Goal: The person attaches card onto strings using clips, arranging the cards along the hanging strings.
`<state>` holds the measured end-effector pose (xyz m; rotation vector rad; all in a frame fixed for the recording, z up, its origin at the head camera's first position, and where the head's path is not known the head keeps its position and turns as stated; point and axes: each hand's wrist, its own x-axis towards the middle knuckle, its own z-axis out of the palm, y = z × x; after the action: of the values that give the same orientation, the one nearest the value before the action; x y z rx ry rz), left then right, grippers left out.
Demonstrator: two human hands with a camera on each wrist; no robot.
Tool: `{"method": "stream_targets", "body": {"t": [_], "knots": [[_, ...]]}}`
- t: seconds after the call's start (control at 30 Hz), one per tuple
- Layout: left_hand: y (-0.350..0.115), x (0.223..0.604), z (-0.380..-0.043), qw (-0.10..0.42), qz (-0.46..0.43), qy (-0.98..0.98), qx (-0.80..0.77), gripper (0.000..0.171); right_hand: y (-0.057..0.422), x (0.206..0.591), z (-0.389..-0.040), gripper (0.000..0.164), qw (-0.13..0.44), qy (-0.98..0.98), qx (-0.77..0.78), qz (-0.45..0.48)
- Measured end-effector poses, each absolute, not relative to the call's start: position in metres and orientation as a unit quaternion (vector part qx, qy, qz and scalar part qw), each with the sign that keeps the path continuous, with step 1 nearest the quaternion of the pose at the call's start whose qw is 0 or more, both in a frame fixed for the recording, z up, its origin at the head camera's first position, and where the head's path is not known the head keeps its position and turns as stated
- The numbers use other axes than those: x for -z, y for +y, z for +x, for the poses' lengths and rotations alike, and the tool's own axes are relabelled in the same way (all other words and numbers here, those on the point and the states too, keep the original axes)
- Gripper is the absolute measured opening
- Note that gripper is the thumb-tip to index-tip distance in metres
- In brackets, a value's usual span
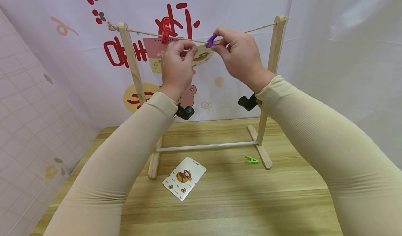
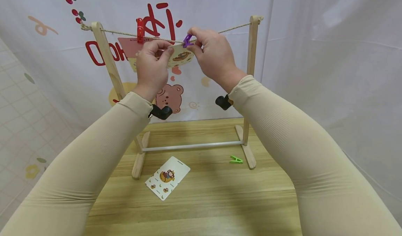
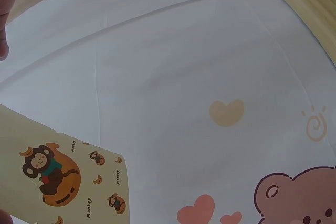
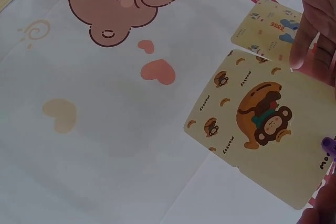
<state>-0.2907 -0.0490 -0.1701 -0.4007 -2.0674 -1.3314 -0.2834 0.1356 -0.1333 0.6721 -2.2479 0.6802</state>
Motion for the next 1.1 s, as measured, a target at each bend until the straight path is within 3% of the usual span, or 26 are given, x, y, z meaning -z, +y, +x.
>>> {"method": "stream_targets", "body": {"t": [0.27,1.1], "knots": [[-0.0501,0.1719,-0.2911,0.32,-0.156,-0.787,0.504,0.023,0.135,0.1339,-0.2845,0.019,0.34,-0.865,-0.259,0.263],[-0.0495,0.1714,-0.2925,0.32,-0.16,-0.784,0.508,0.023,0.1335,0.1359,-0.2839,0.044,0.329,-0.871,-0.279,0.237]]}}
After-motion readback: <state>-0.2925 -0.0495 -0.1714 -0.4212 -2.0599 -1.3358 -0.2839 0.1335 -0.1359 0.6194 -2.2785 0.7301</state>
